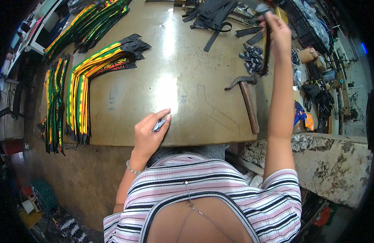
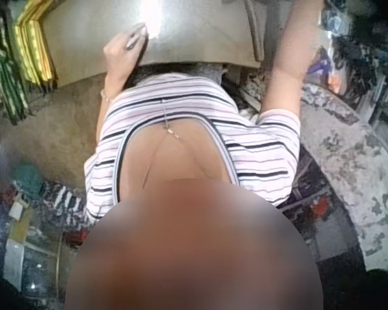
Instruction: The person assembles lanyards by applying hot glue to black fabric strips and attaching small rectangular tags. They repeatedly pick up tags, apply glue, and press the tags onto the strips, then place the finished lanyards aside.
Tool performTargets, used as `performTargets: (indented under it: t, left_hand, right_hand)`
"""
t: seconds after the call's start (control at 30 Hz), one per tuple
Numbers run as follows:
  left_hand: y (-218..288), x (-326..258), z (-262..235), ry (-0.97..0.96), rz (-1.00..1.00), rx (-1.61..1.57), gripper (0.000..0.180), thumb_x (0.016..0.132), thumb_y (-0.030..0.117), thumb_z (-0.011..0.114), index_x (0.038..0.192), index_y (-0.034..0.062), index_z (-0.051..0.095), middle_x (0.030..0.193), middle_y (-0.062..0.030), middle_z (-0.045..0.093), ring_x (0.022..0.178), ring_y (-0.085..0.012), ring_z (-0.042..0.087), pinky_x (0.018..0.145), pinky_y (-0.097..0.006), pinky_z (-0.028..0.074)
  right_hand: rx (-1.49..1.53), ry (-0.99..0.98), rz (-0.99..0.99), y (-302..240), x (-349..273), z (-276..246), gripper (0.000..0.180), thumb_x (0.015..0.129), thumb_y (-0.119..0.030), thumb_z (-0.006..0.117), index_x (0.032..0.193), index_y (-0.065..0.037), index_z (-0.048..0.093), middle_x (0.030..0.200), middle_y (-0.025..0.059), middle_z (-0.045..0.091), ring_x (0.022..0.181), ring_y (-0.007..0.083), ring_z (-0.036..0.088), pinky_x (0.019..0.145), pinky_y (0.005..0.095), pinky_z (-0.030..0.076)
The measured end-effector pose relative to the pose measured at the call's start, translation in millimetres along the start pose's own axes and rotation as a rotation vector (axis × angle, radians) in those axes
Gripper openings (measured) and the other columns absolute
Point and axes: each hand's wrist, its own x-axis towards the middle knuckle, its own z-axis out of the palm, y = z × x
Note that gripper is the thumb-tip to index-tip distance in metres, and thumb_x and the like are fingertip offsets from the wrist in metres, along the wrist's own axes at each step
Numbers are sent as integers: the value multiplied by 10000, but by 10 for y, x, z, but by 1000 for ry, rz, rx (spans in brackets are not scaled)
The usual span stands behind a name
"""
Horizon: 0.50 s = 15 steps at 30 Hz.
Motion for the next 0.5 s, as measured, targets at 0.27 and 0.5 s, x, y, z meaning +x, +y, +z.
performTargets:
  t: [0.27, 0.5]
  left_hand:
    - [4, 75, 11, -43, -51, -22, 166, 850, 82, 741, 1009, 41, 723, 829, -133, 699, 695, -245, 674, 632, -307, 521]
    - [34, 55, 25, -159, -5, 89, 162, 835, 79, 742, 994, 49, 727, 771, -132, 654, 648, -268, 637, 592, -327, 499]
  right_hand:
    - [-873, 550, -39, 1157, 787, -495, 368, 851, -276, 585, 1088, -24, 712, 915, 206, 720, 884, 386, 683, 784, 442, 533]
    - [-1405, -224, -373, 1051, -210, 926, 226, 811, -212, 689, 1013, -132, 750, 1196, 122, 612, 1102, 365, 540, 887, 473, 508]
